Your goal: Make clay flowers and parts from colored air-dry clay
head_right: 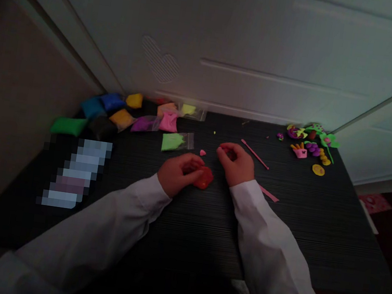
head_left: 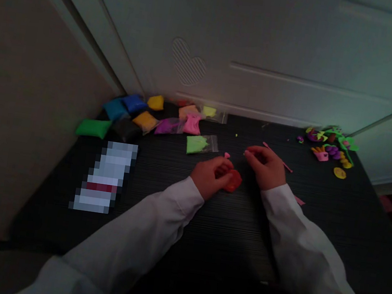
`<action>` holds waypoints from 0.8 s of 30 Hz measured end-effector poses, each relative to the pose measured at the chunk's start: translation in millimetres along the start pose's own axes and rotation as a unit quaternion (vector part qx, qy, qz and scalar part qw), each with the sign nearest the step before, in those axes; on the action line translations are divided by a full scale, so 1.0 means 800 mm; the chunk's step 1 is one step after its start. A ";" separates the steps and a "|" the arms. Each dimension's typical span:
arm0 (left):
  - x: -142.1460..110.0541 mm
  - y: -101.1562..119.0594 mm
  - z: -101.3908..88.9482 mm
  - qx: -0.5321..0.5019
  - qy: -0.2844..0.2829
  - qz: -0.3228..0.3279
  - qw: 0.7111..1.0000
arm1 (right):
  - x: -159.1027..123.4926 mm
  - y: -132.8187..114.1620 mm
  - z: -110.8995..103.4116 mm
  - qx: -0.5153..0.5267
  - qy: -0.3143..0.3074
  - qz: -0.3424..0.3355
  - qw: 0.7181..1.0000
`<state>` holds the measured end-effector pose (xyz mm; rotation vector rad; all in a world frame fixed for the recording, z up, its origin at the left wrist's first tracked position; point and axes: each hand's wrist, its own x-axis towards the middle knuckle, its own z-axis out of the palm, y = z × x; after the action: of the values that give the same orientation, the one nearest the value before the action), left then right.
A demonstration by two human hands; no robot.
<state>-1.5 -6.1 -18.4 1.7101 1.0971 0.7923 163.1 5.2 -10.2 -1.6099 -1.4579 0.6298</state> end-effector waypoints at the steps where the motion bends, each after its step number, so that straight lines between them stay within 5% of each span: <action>1: 0.002 -0.001 -0.001 -0.075 0.006 -0.031 0.997 | -0.002 -0.003 -0.001 0.055 -0.011 0.022 0.998; 5: 0.010 -0.004 -0.006 -0.262 0.012 -0.114 0.958 | -0.012 -0.013 -0.002 0.197 -0.064 0.064 0.976; 13: 0.012 -0.003 -0.009 -0.375 0.004 -0.175 0.910 | -0.020 -0.016 0.005 0.245 -0.125 0.067 0.959; 24: 0.012 -0.008 -0.009 -0.317 0.025 -0.146 0.937 | -0.009 -0.002 0.000 0.103 -0.096 0.015 0.990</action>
<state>-5.9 6.4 -21.3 0.9649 0.9598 0.8795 160.6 -1.9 -9.9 -1.4441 -1.4544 0.9428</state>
